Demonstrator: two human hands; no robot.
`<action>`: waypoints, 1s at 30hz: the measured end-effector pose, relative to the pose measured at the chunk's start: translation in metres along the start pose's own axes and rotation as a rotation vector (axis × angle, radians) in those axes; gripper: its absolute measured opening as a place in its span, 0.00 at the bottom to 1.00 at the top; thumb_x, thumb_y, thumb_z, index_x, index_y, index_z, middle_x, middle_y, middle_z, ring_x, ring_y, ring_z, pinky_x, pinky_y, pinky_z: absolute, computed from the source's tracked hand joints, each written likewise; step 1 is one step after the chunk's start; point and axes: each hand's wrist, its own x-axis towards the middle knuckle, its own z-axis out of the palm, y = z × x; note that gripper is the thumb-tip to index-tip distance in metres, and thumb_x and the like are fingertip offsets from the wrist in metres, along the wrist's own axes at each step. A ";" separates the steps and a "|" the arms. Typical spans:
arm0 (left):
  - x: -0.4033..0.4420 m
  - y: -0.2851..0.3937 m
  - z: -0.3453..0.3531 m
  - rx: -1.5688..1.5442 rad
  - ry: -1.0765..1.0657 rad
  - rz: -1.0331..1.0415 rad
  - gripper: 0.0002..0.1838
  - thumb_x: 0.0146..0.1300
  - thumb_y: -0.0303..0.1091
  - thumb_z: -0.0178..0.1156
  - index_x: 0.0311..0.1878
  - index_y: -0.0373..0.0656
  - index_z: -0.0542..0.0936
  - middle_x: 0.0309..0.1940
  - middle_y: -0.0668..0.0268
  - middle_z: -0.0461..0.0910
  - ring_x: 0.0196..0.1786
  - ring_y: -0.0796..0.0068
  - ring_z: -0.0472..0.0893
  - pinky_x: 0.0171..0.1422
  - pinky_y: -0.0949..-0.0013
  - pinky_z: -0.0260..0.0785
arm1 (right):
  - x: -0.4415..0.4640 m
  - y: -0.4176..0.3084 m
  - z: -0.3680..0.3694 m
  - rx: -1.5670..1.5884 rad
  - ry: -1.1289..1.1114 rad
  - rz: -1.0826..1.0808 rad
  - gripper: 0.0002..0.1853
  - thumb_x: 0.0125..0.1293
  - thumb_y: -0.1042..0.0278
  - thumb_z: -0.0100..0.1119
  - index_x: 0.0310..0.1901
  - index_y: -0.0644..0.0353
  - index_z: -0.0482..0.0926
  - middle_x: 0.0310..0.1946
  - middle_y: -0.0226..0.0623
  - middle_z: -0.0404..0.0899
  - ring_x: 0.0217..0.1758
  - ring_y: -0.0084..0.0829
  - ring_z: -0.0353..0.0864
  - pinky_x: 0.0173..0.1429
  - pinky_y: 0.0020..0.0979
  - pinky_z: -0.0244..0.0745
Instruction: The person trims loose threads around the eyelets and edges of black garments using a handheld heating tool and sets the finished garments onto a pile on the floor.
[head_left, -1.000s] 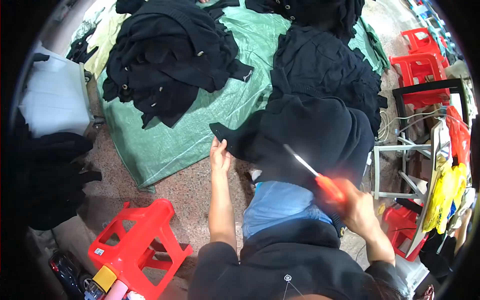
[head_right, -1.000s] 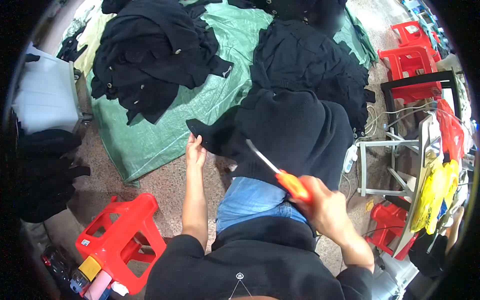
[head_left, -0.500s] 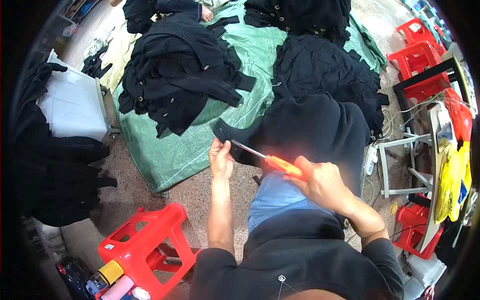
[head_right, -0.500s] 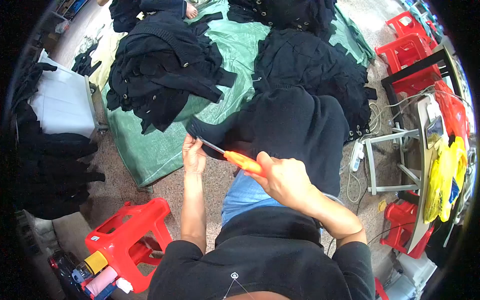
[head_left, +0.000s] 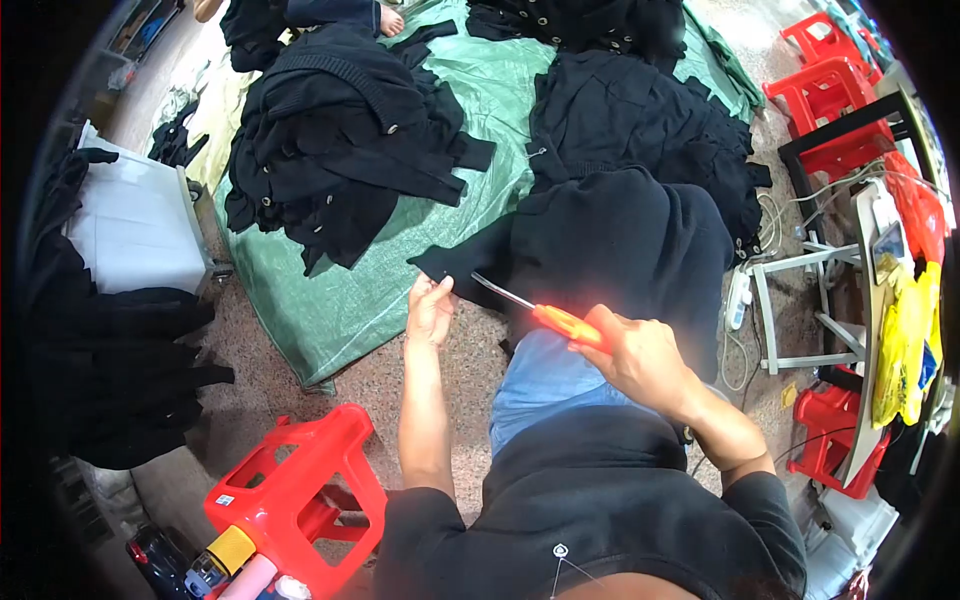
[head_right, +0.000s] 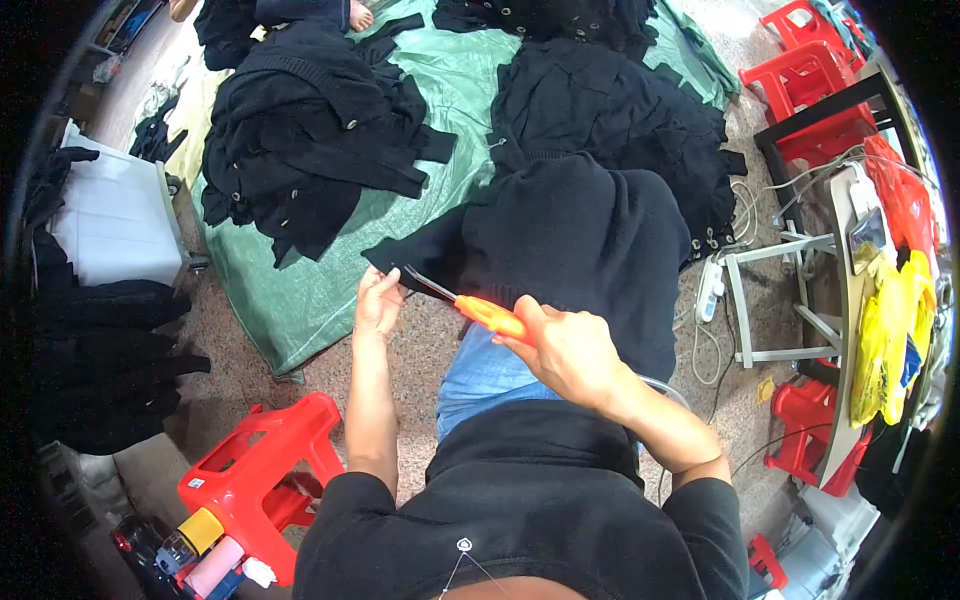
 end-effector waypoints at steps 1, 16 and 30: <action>-0.002 0.006 0.006 0.006 0.000 -0.001 0.22 0.65 0.20 0.58 0.62 0.37 0.71 0.57 0.61 0.78 0.60 0.68 0.78 0.66 0.61 0.71 | 0.002 -0.002 0.000 0.005 0.003 0.001 0.21 0.67 0.47 0.61 0.37 0.58 0.69 0.22 0.43 0.79 0.25 0.47 0.83 0.26 0.43 0.76; 0.001 0.025 0.015 -0.112 -0.178 0.040 0.19 0.70 0.26 0.56 0.64 0.45 0.73 0.59 0.59 0.78 0.62 0.61 0.77 0.66 0.51 0.72 | -0.015 -0.001 -0.012 0.066 0.079 0.000 0.20 0.66 0.48 0.63 0.39 0.57 0.71 0.24 0.41 0.81 0.25 0.46 0.83 0.27 0.41 0.76; 0.033 -0.011 0.027 -0.086 0.005 -0.029 0.18 0.69 0.29 0.58 0.62 0.41 0.72 0.54 0.61 0.80 0.57 0.63 0.81 0.63 0.59 0.73 | -0.031 0.013 -0.019 0.112 0.030 0.216 0.18 0.64 0.54 0.66 0.45 0.58 0.76 0.25 0.48 0.82 0.31 0.53 0.83 0.33 0.47 0.75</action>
